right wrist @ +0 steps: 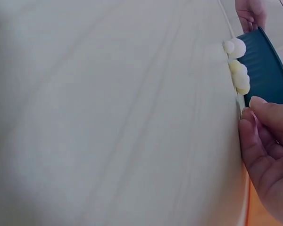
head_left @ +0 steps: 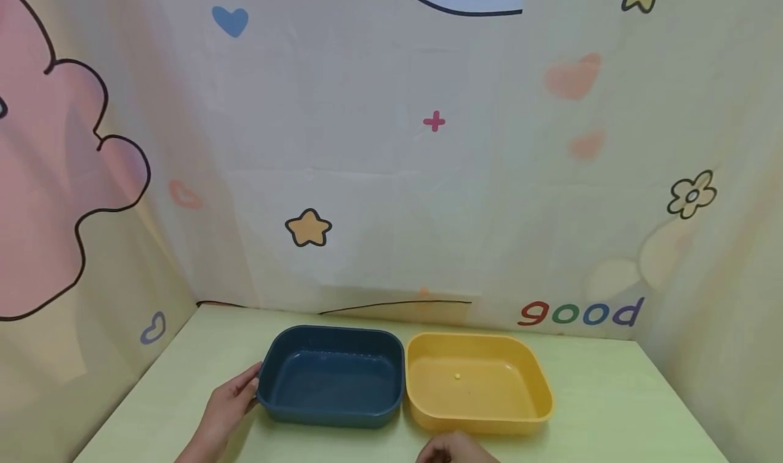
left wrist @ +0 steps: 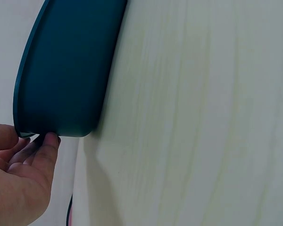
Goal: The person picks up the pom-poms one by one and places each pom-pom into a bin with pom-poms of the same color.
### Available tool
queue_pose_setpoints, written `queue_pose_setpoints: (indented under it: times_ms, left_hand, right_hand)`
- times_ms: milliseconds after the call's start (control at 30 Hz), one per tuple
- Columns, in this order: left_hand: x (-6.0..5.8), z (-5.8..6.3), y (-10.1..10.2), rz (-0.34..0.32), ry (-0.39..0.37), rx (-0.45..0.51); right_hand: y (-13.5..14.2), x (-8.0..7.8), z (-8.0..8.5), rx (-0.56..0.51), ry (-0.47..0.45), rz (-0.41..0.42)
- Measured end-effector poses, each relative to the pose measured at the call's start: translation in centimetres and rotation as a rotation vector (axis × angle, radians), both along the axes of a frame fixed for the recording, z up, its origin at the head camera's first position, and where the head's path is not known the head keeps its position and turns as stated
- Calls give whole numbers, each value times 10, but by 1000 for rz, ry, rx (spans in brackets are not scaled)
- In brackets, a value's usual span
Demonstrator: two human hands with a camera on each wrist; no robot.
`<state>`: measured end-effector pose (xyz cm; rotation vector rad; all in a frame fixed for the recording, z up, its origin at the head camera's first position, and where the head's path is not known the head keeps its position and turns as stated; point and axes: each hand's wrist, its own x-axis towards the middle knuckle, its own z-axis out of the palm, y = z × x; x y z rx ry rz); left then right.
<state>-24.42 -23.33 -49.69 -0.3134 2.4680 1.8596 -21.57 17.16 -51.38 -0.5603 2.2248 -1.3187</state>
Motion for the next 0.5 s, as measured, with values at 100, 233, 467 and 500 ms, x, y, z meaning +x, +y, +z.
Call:
queue_pose_setpoints:
  times_ms: [100,233,467,500]
  left_hand:
    - [0,1,-1,-6,3,2]
    - [0,0,-2,7,-7,3]
    - [-2,0,0,24,-7,-1]
    - [-3,0,1,24,-5,-2]
  right_hand:
    - [-1,1,2,-12,-37,-34]
    - [0,1,4,-34,-38,-37]
    - [9,1,10,-71,-81,-59]
    - [10,1,12,-66,-84,-70]
